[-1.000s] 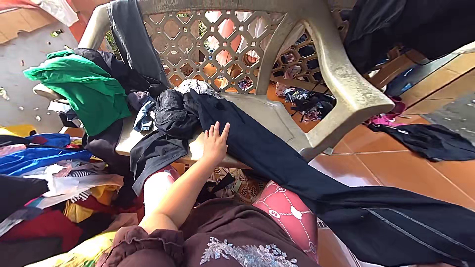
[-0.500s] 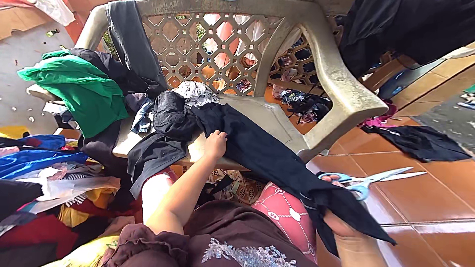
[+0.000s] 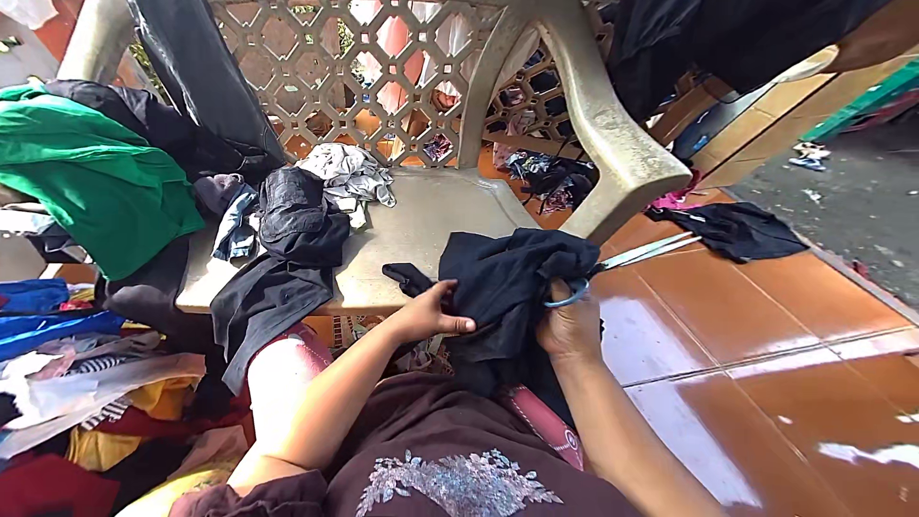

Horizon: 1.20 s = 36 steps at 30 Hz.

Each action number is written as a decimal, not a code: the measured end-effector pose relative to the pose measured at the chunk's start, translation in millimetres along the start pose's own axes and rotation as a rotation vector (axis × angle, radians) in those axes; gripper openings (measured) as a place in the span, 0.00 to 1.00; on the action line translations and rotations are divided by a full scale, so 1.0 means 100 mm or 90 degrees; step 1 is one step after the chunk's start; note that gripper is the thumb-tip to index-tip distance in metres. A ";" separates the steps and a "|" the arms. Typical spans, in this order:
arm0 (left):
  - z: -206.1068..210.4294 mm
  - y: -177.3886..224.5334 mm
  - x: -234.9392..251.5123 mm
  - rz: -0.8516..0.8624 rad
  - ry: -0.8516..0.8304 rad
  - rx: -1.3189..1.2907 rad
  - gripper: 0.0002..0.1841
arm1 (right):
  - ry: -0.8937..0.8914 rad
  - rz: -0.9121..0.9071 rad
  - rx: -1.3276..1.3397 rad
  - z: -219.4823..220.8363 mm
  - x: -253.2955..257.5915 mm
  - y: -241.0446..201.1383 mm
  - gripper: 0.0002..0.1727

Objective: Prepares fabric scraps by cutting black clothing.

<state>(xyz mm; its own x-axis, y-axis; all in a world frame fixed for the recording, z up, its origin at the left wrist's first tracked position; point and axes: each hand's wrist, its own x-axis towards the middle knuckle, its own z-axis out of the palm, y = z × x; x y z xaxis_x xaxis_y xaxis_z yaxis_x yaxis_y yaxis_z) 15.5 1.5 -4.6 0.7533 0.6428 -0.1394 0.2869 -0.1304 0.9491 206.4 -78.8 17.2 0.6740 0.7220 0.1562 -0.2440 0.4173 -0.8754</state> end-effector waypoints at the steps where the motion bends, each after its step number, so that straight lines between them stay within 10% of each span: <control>1: 0.04 -0.01 -0.04 -0.015 -0.058 -0.057 0.45 | 0.026 -0.002 -0.039 0.05 0.01 -0.06 0.05; 5: 0.14 0.13 -0.07 -0.020 -0.074 -0.131 0.54 | 0.070 -0.031 -0.184 0.14 0.06 -0.16 0.02; 10: 0.00 0.35 0.01 -0.048 0.057 0.061 0.18 | -0.004 -0.069 -0.166 0.07 0.11 -0.19 0.15; 21: -1.15 1.01 -0.16 -0.008 0.261 0.546 0.15 | -0.019 -0.187 -0.467 -0.31 0.39 -0.41 0.16; 26: -1.26 1.08 -0.18 0.031 0.262 0.407 0.17 | -0.020 -0.230 -0.516 -0.29 0.42 -0.56 0.15; 31: -1.32 1.01 -0.21 0.076 0.095 -0.134 0.09 | -0.108 -0.049 -0.377 -0.28 0.51 -0.82 0.10; 33: -1.44 0.93 -0.10 0.047 -0.032 -0.009 0.17 | -0.072 -0.016 -0.388 -0.29 0.58 -0.82 0.09; 36: -1.45 0.94 0.25 0.000 0.046 0.334 0.13 | 0.039 -0.117 -0.410 -0.25 0.57 -0.78 0.11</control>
<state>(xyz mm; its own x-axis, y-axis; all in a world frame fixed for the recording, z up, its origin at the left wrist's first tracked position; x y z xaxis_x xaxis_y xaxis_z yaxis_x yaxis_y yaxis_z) -24.7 115.2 122.4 0.7160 0.6905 -0.1024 0.5584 -0.4785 0.6777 281.2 -83.5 82.8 0.7076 0.6306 0.3189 0.3305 0.1035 -0.9381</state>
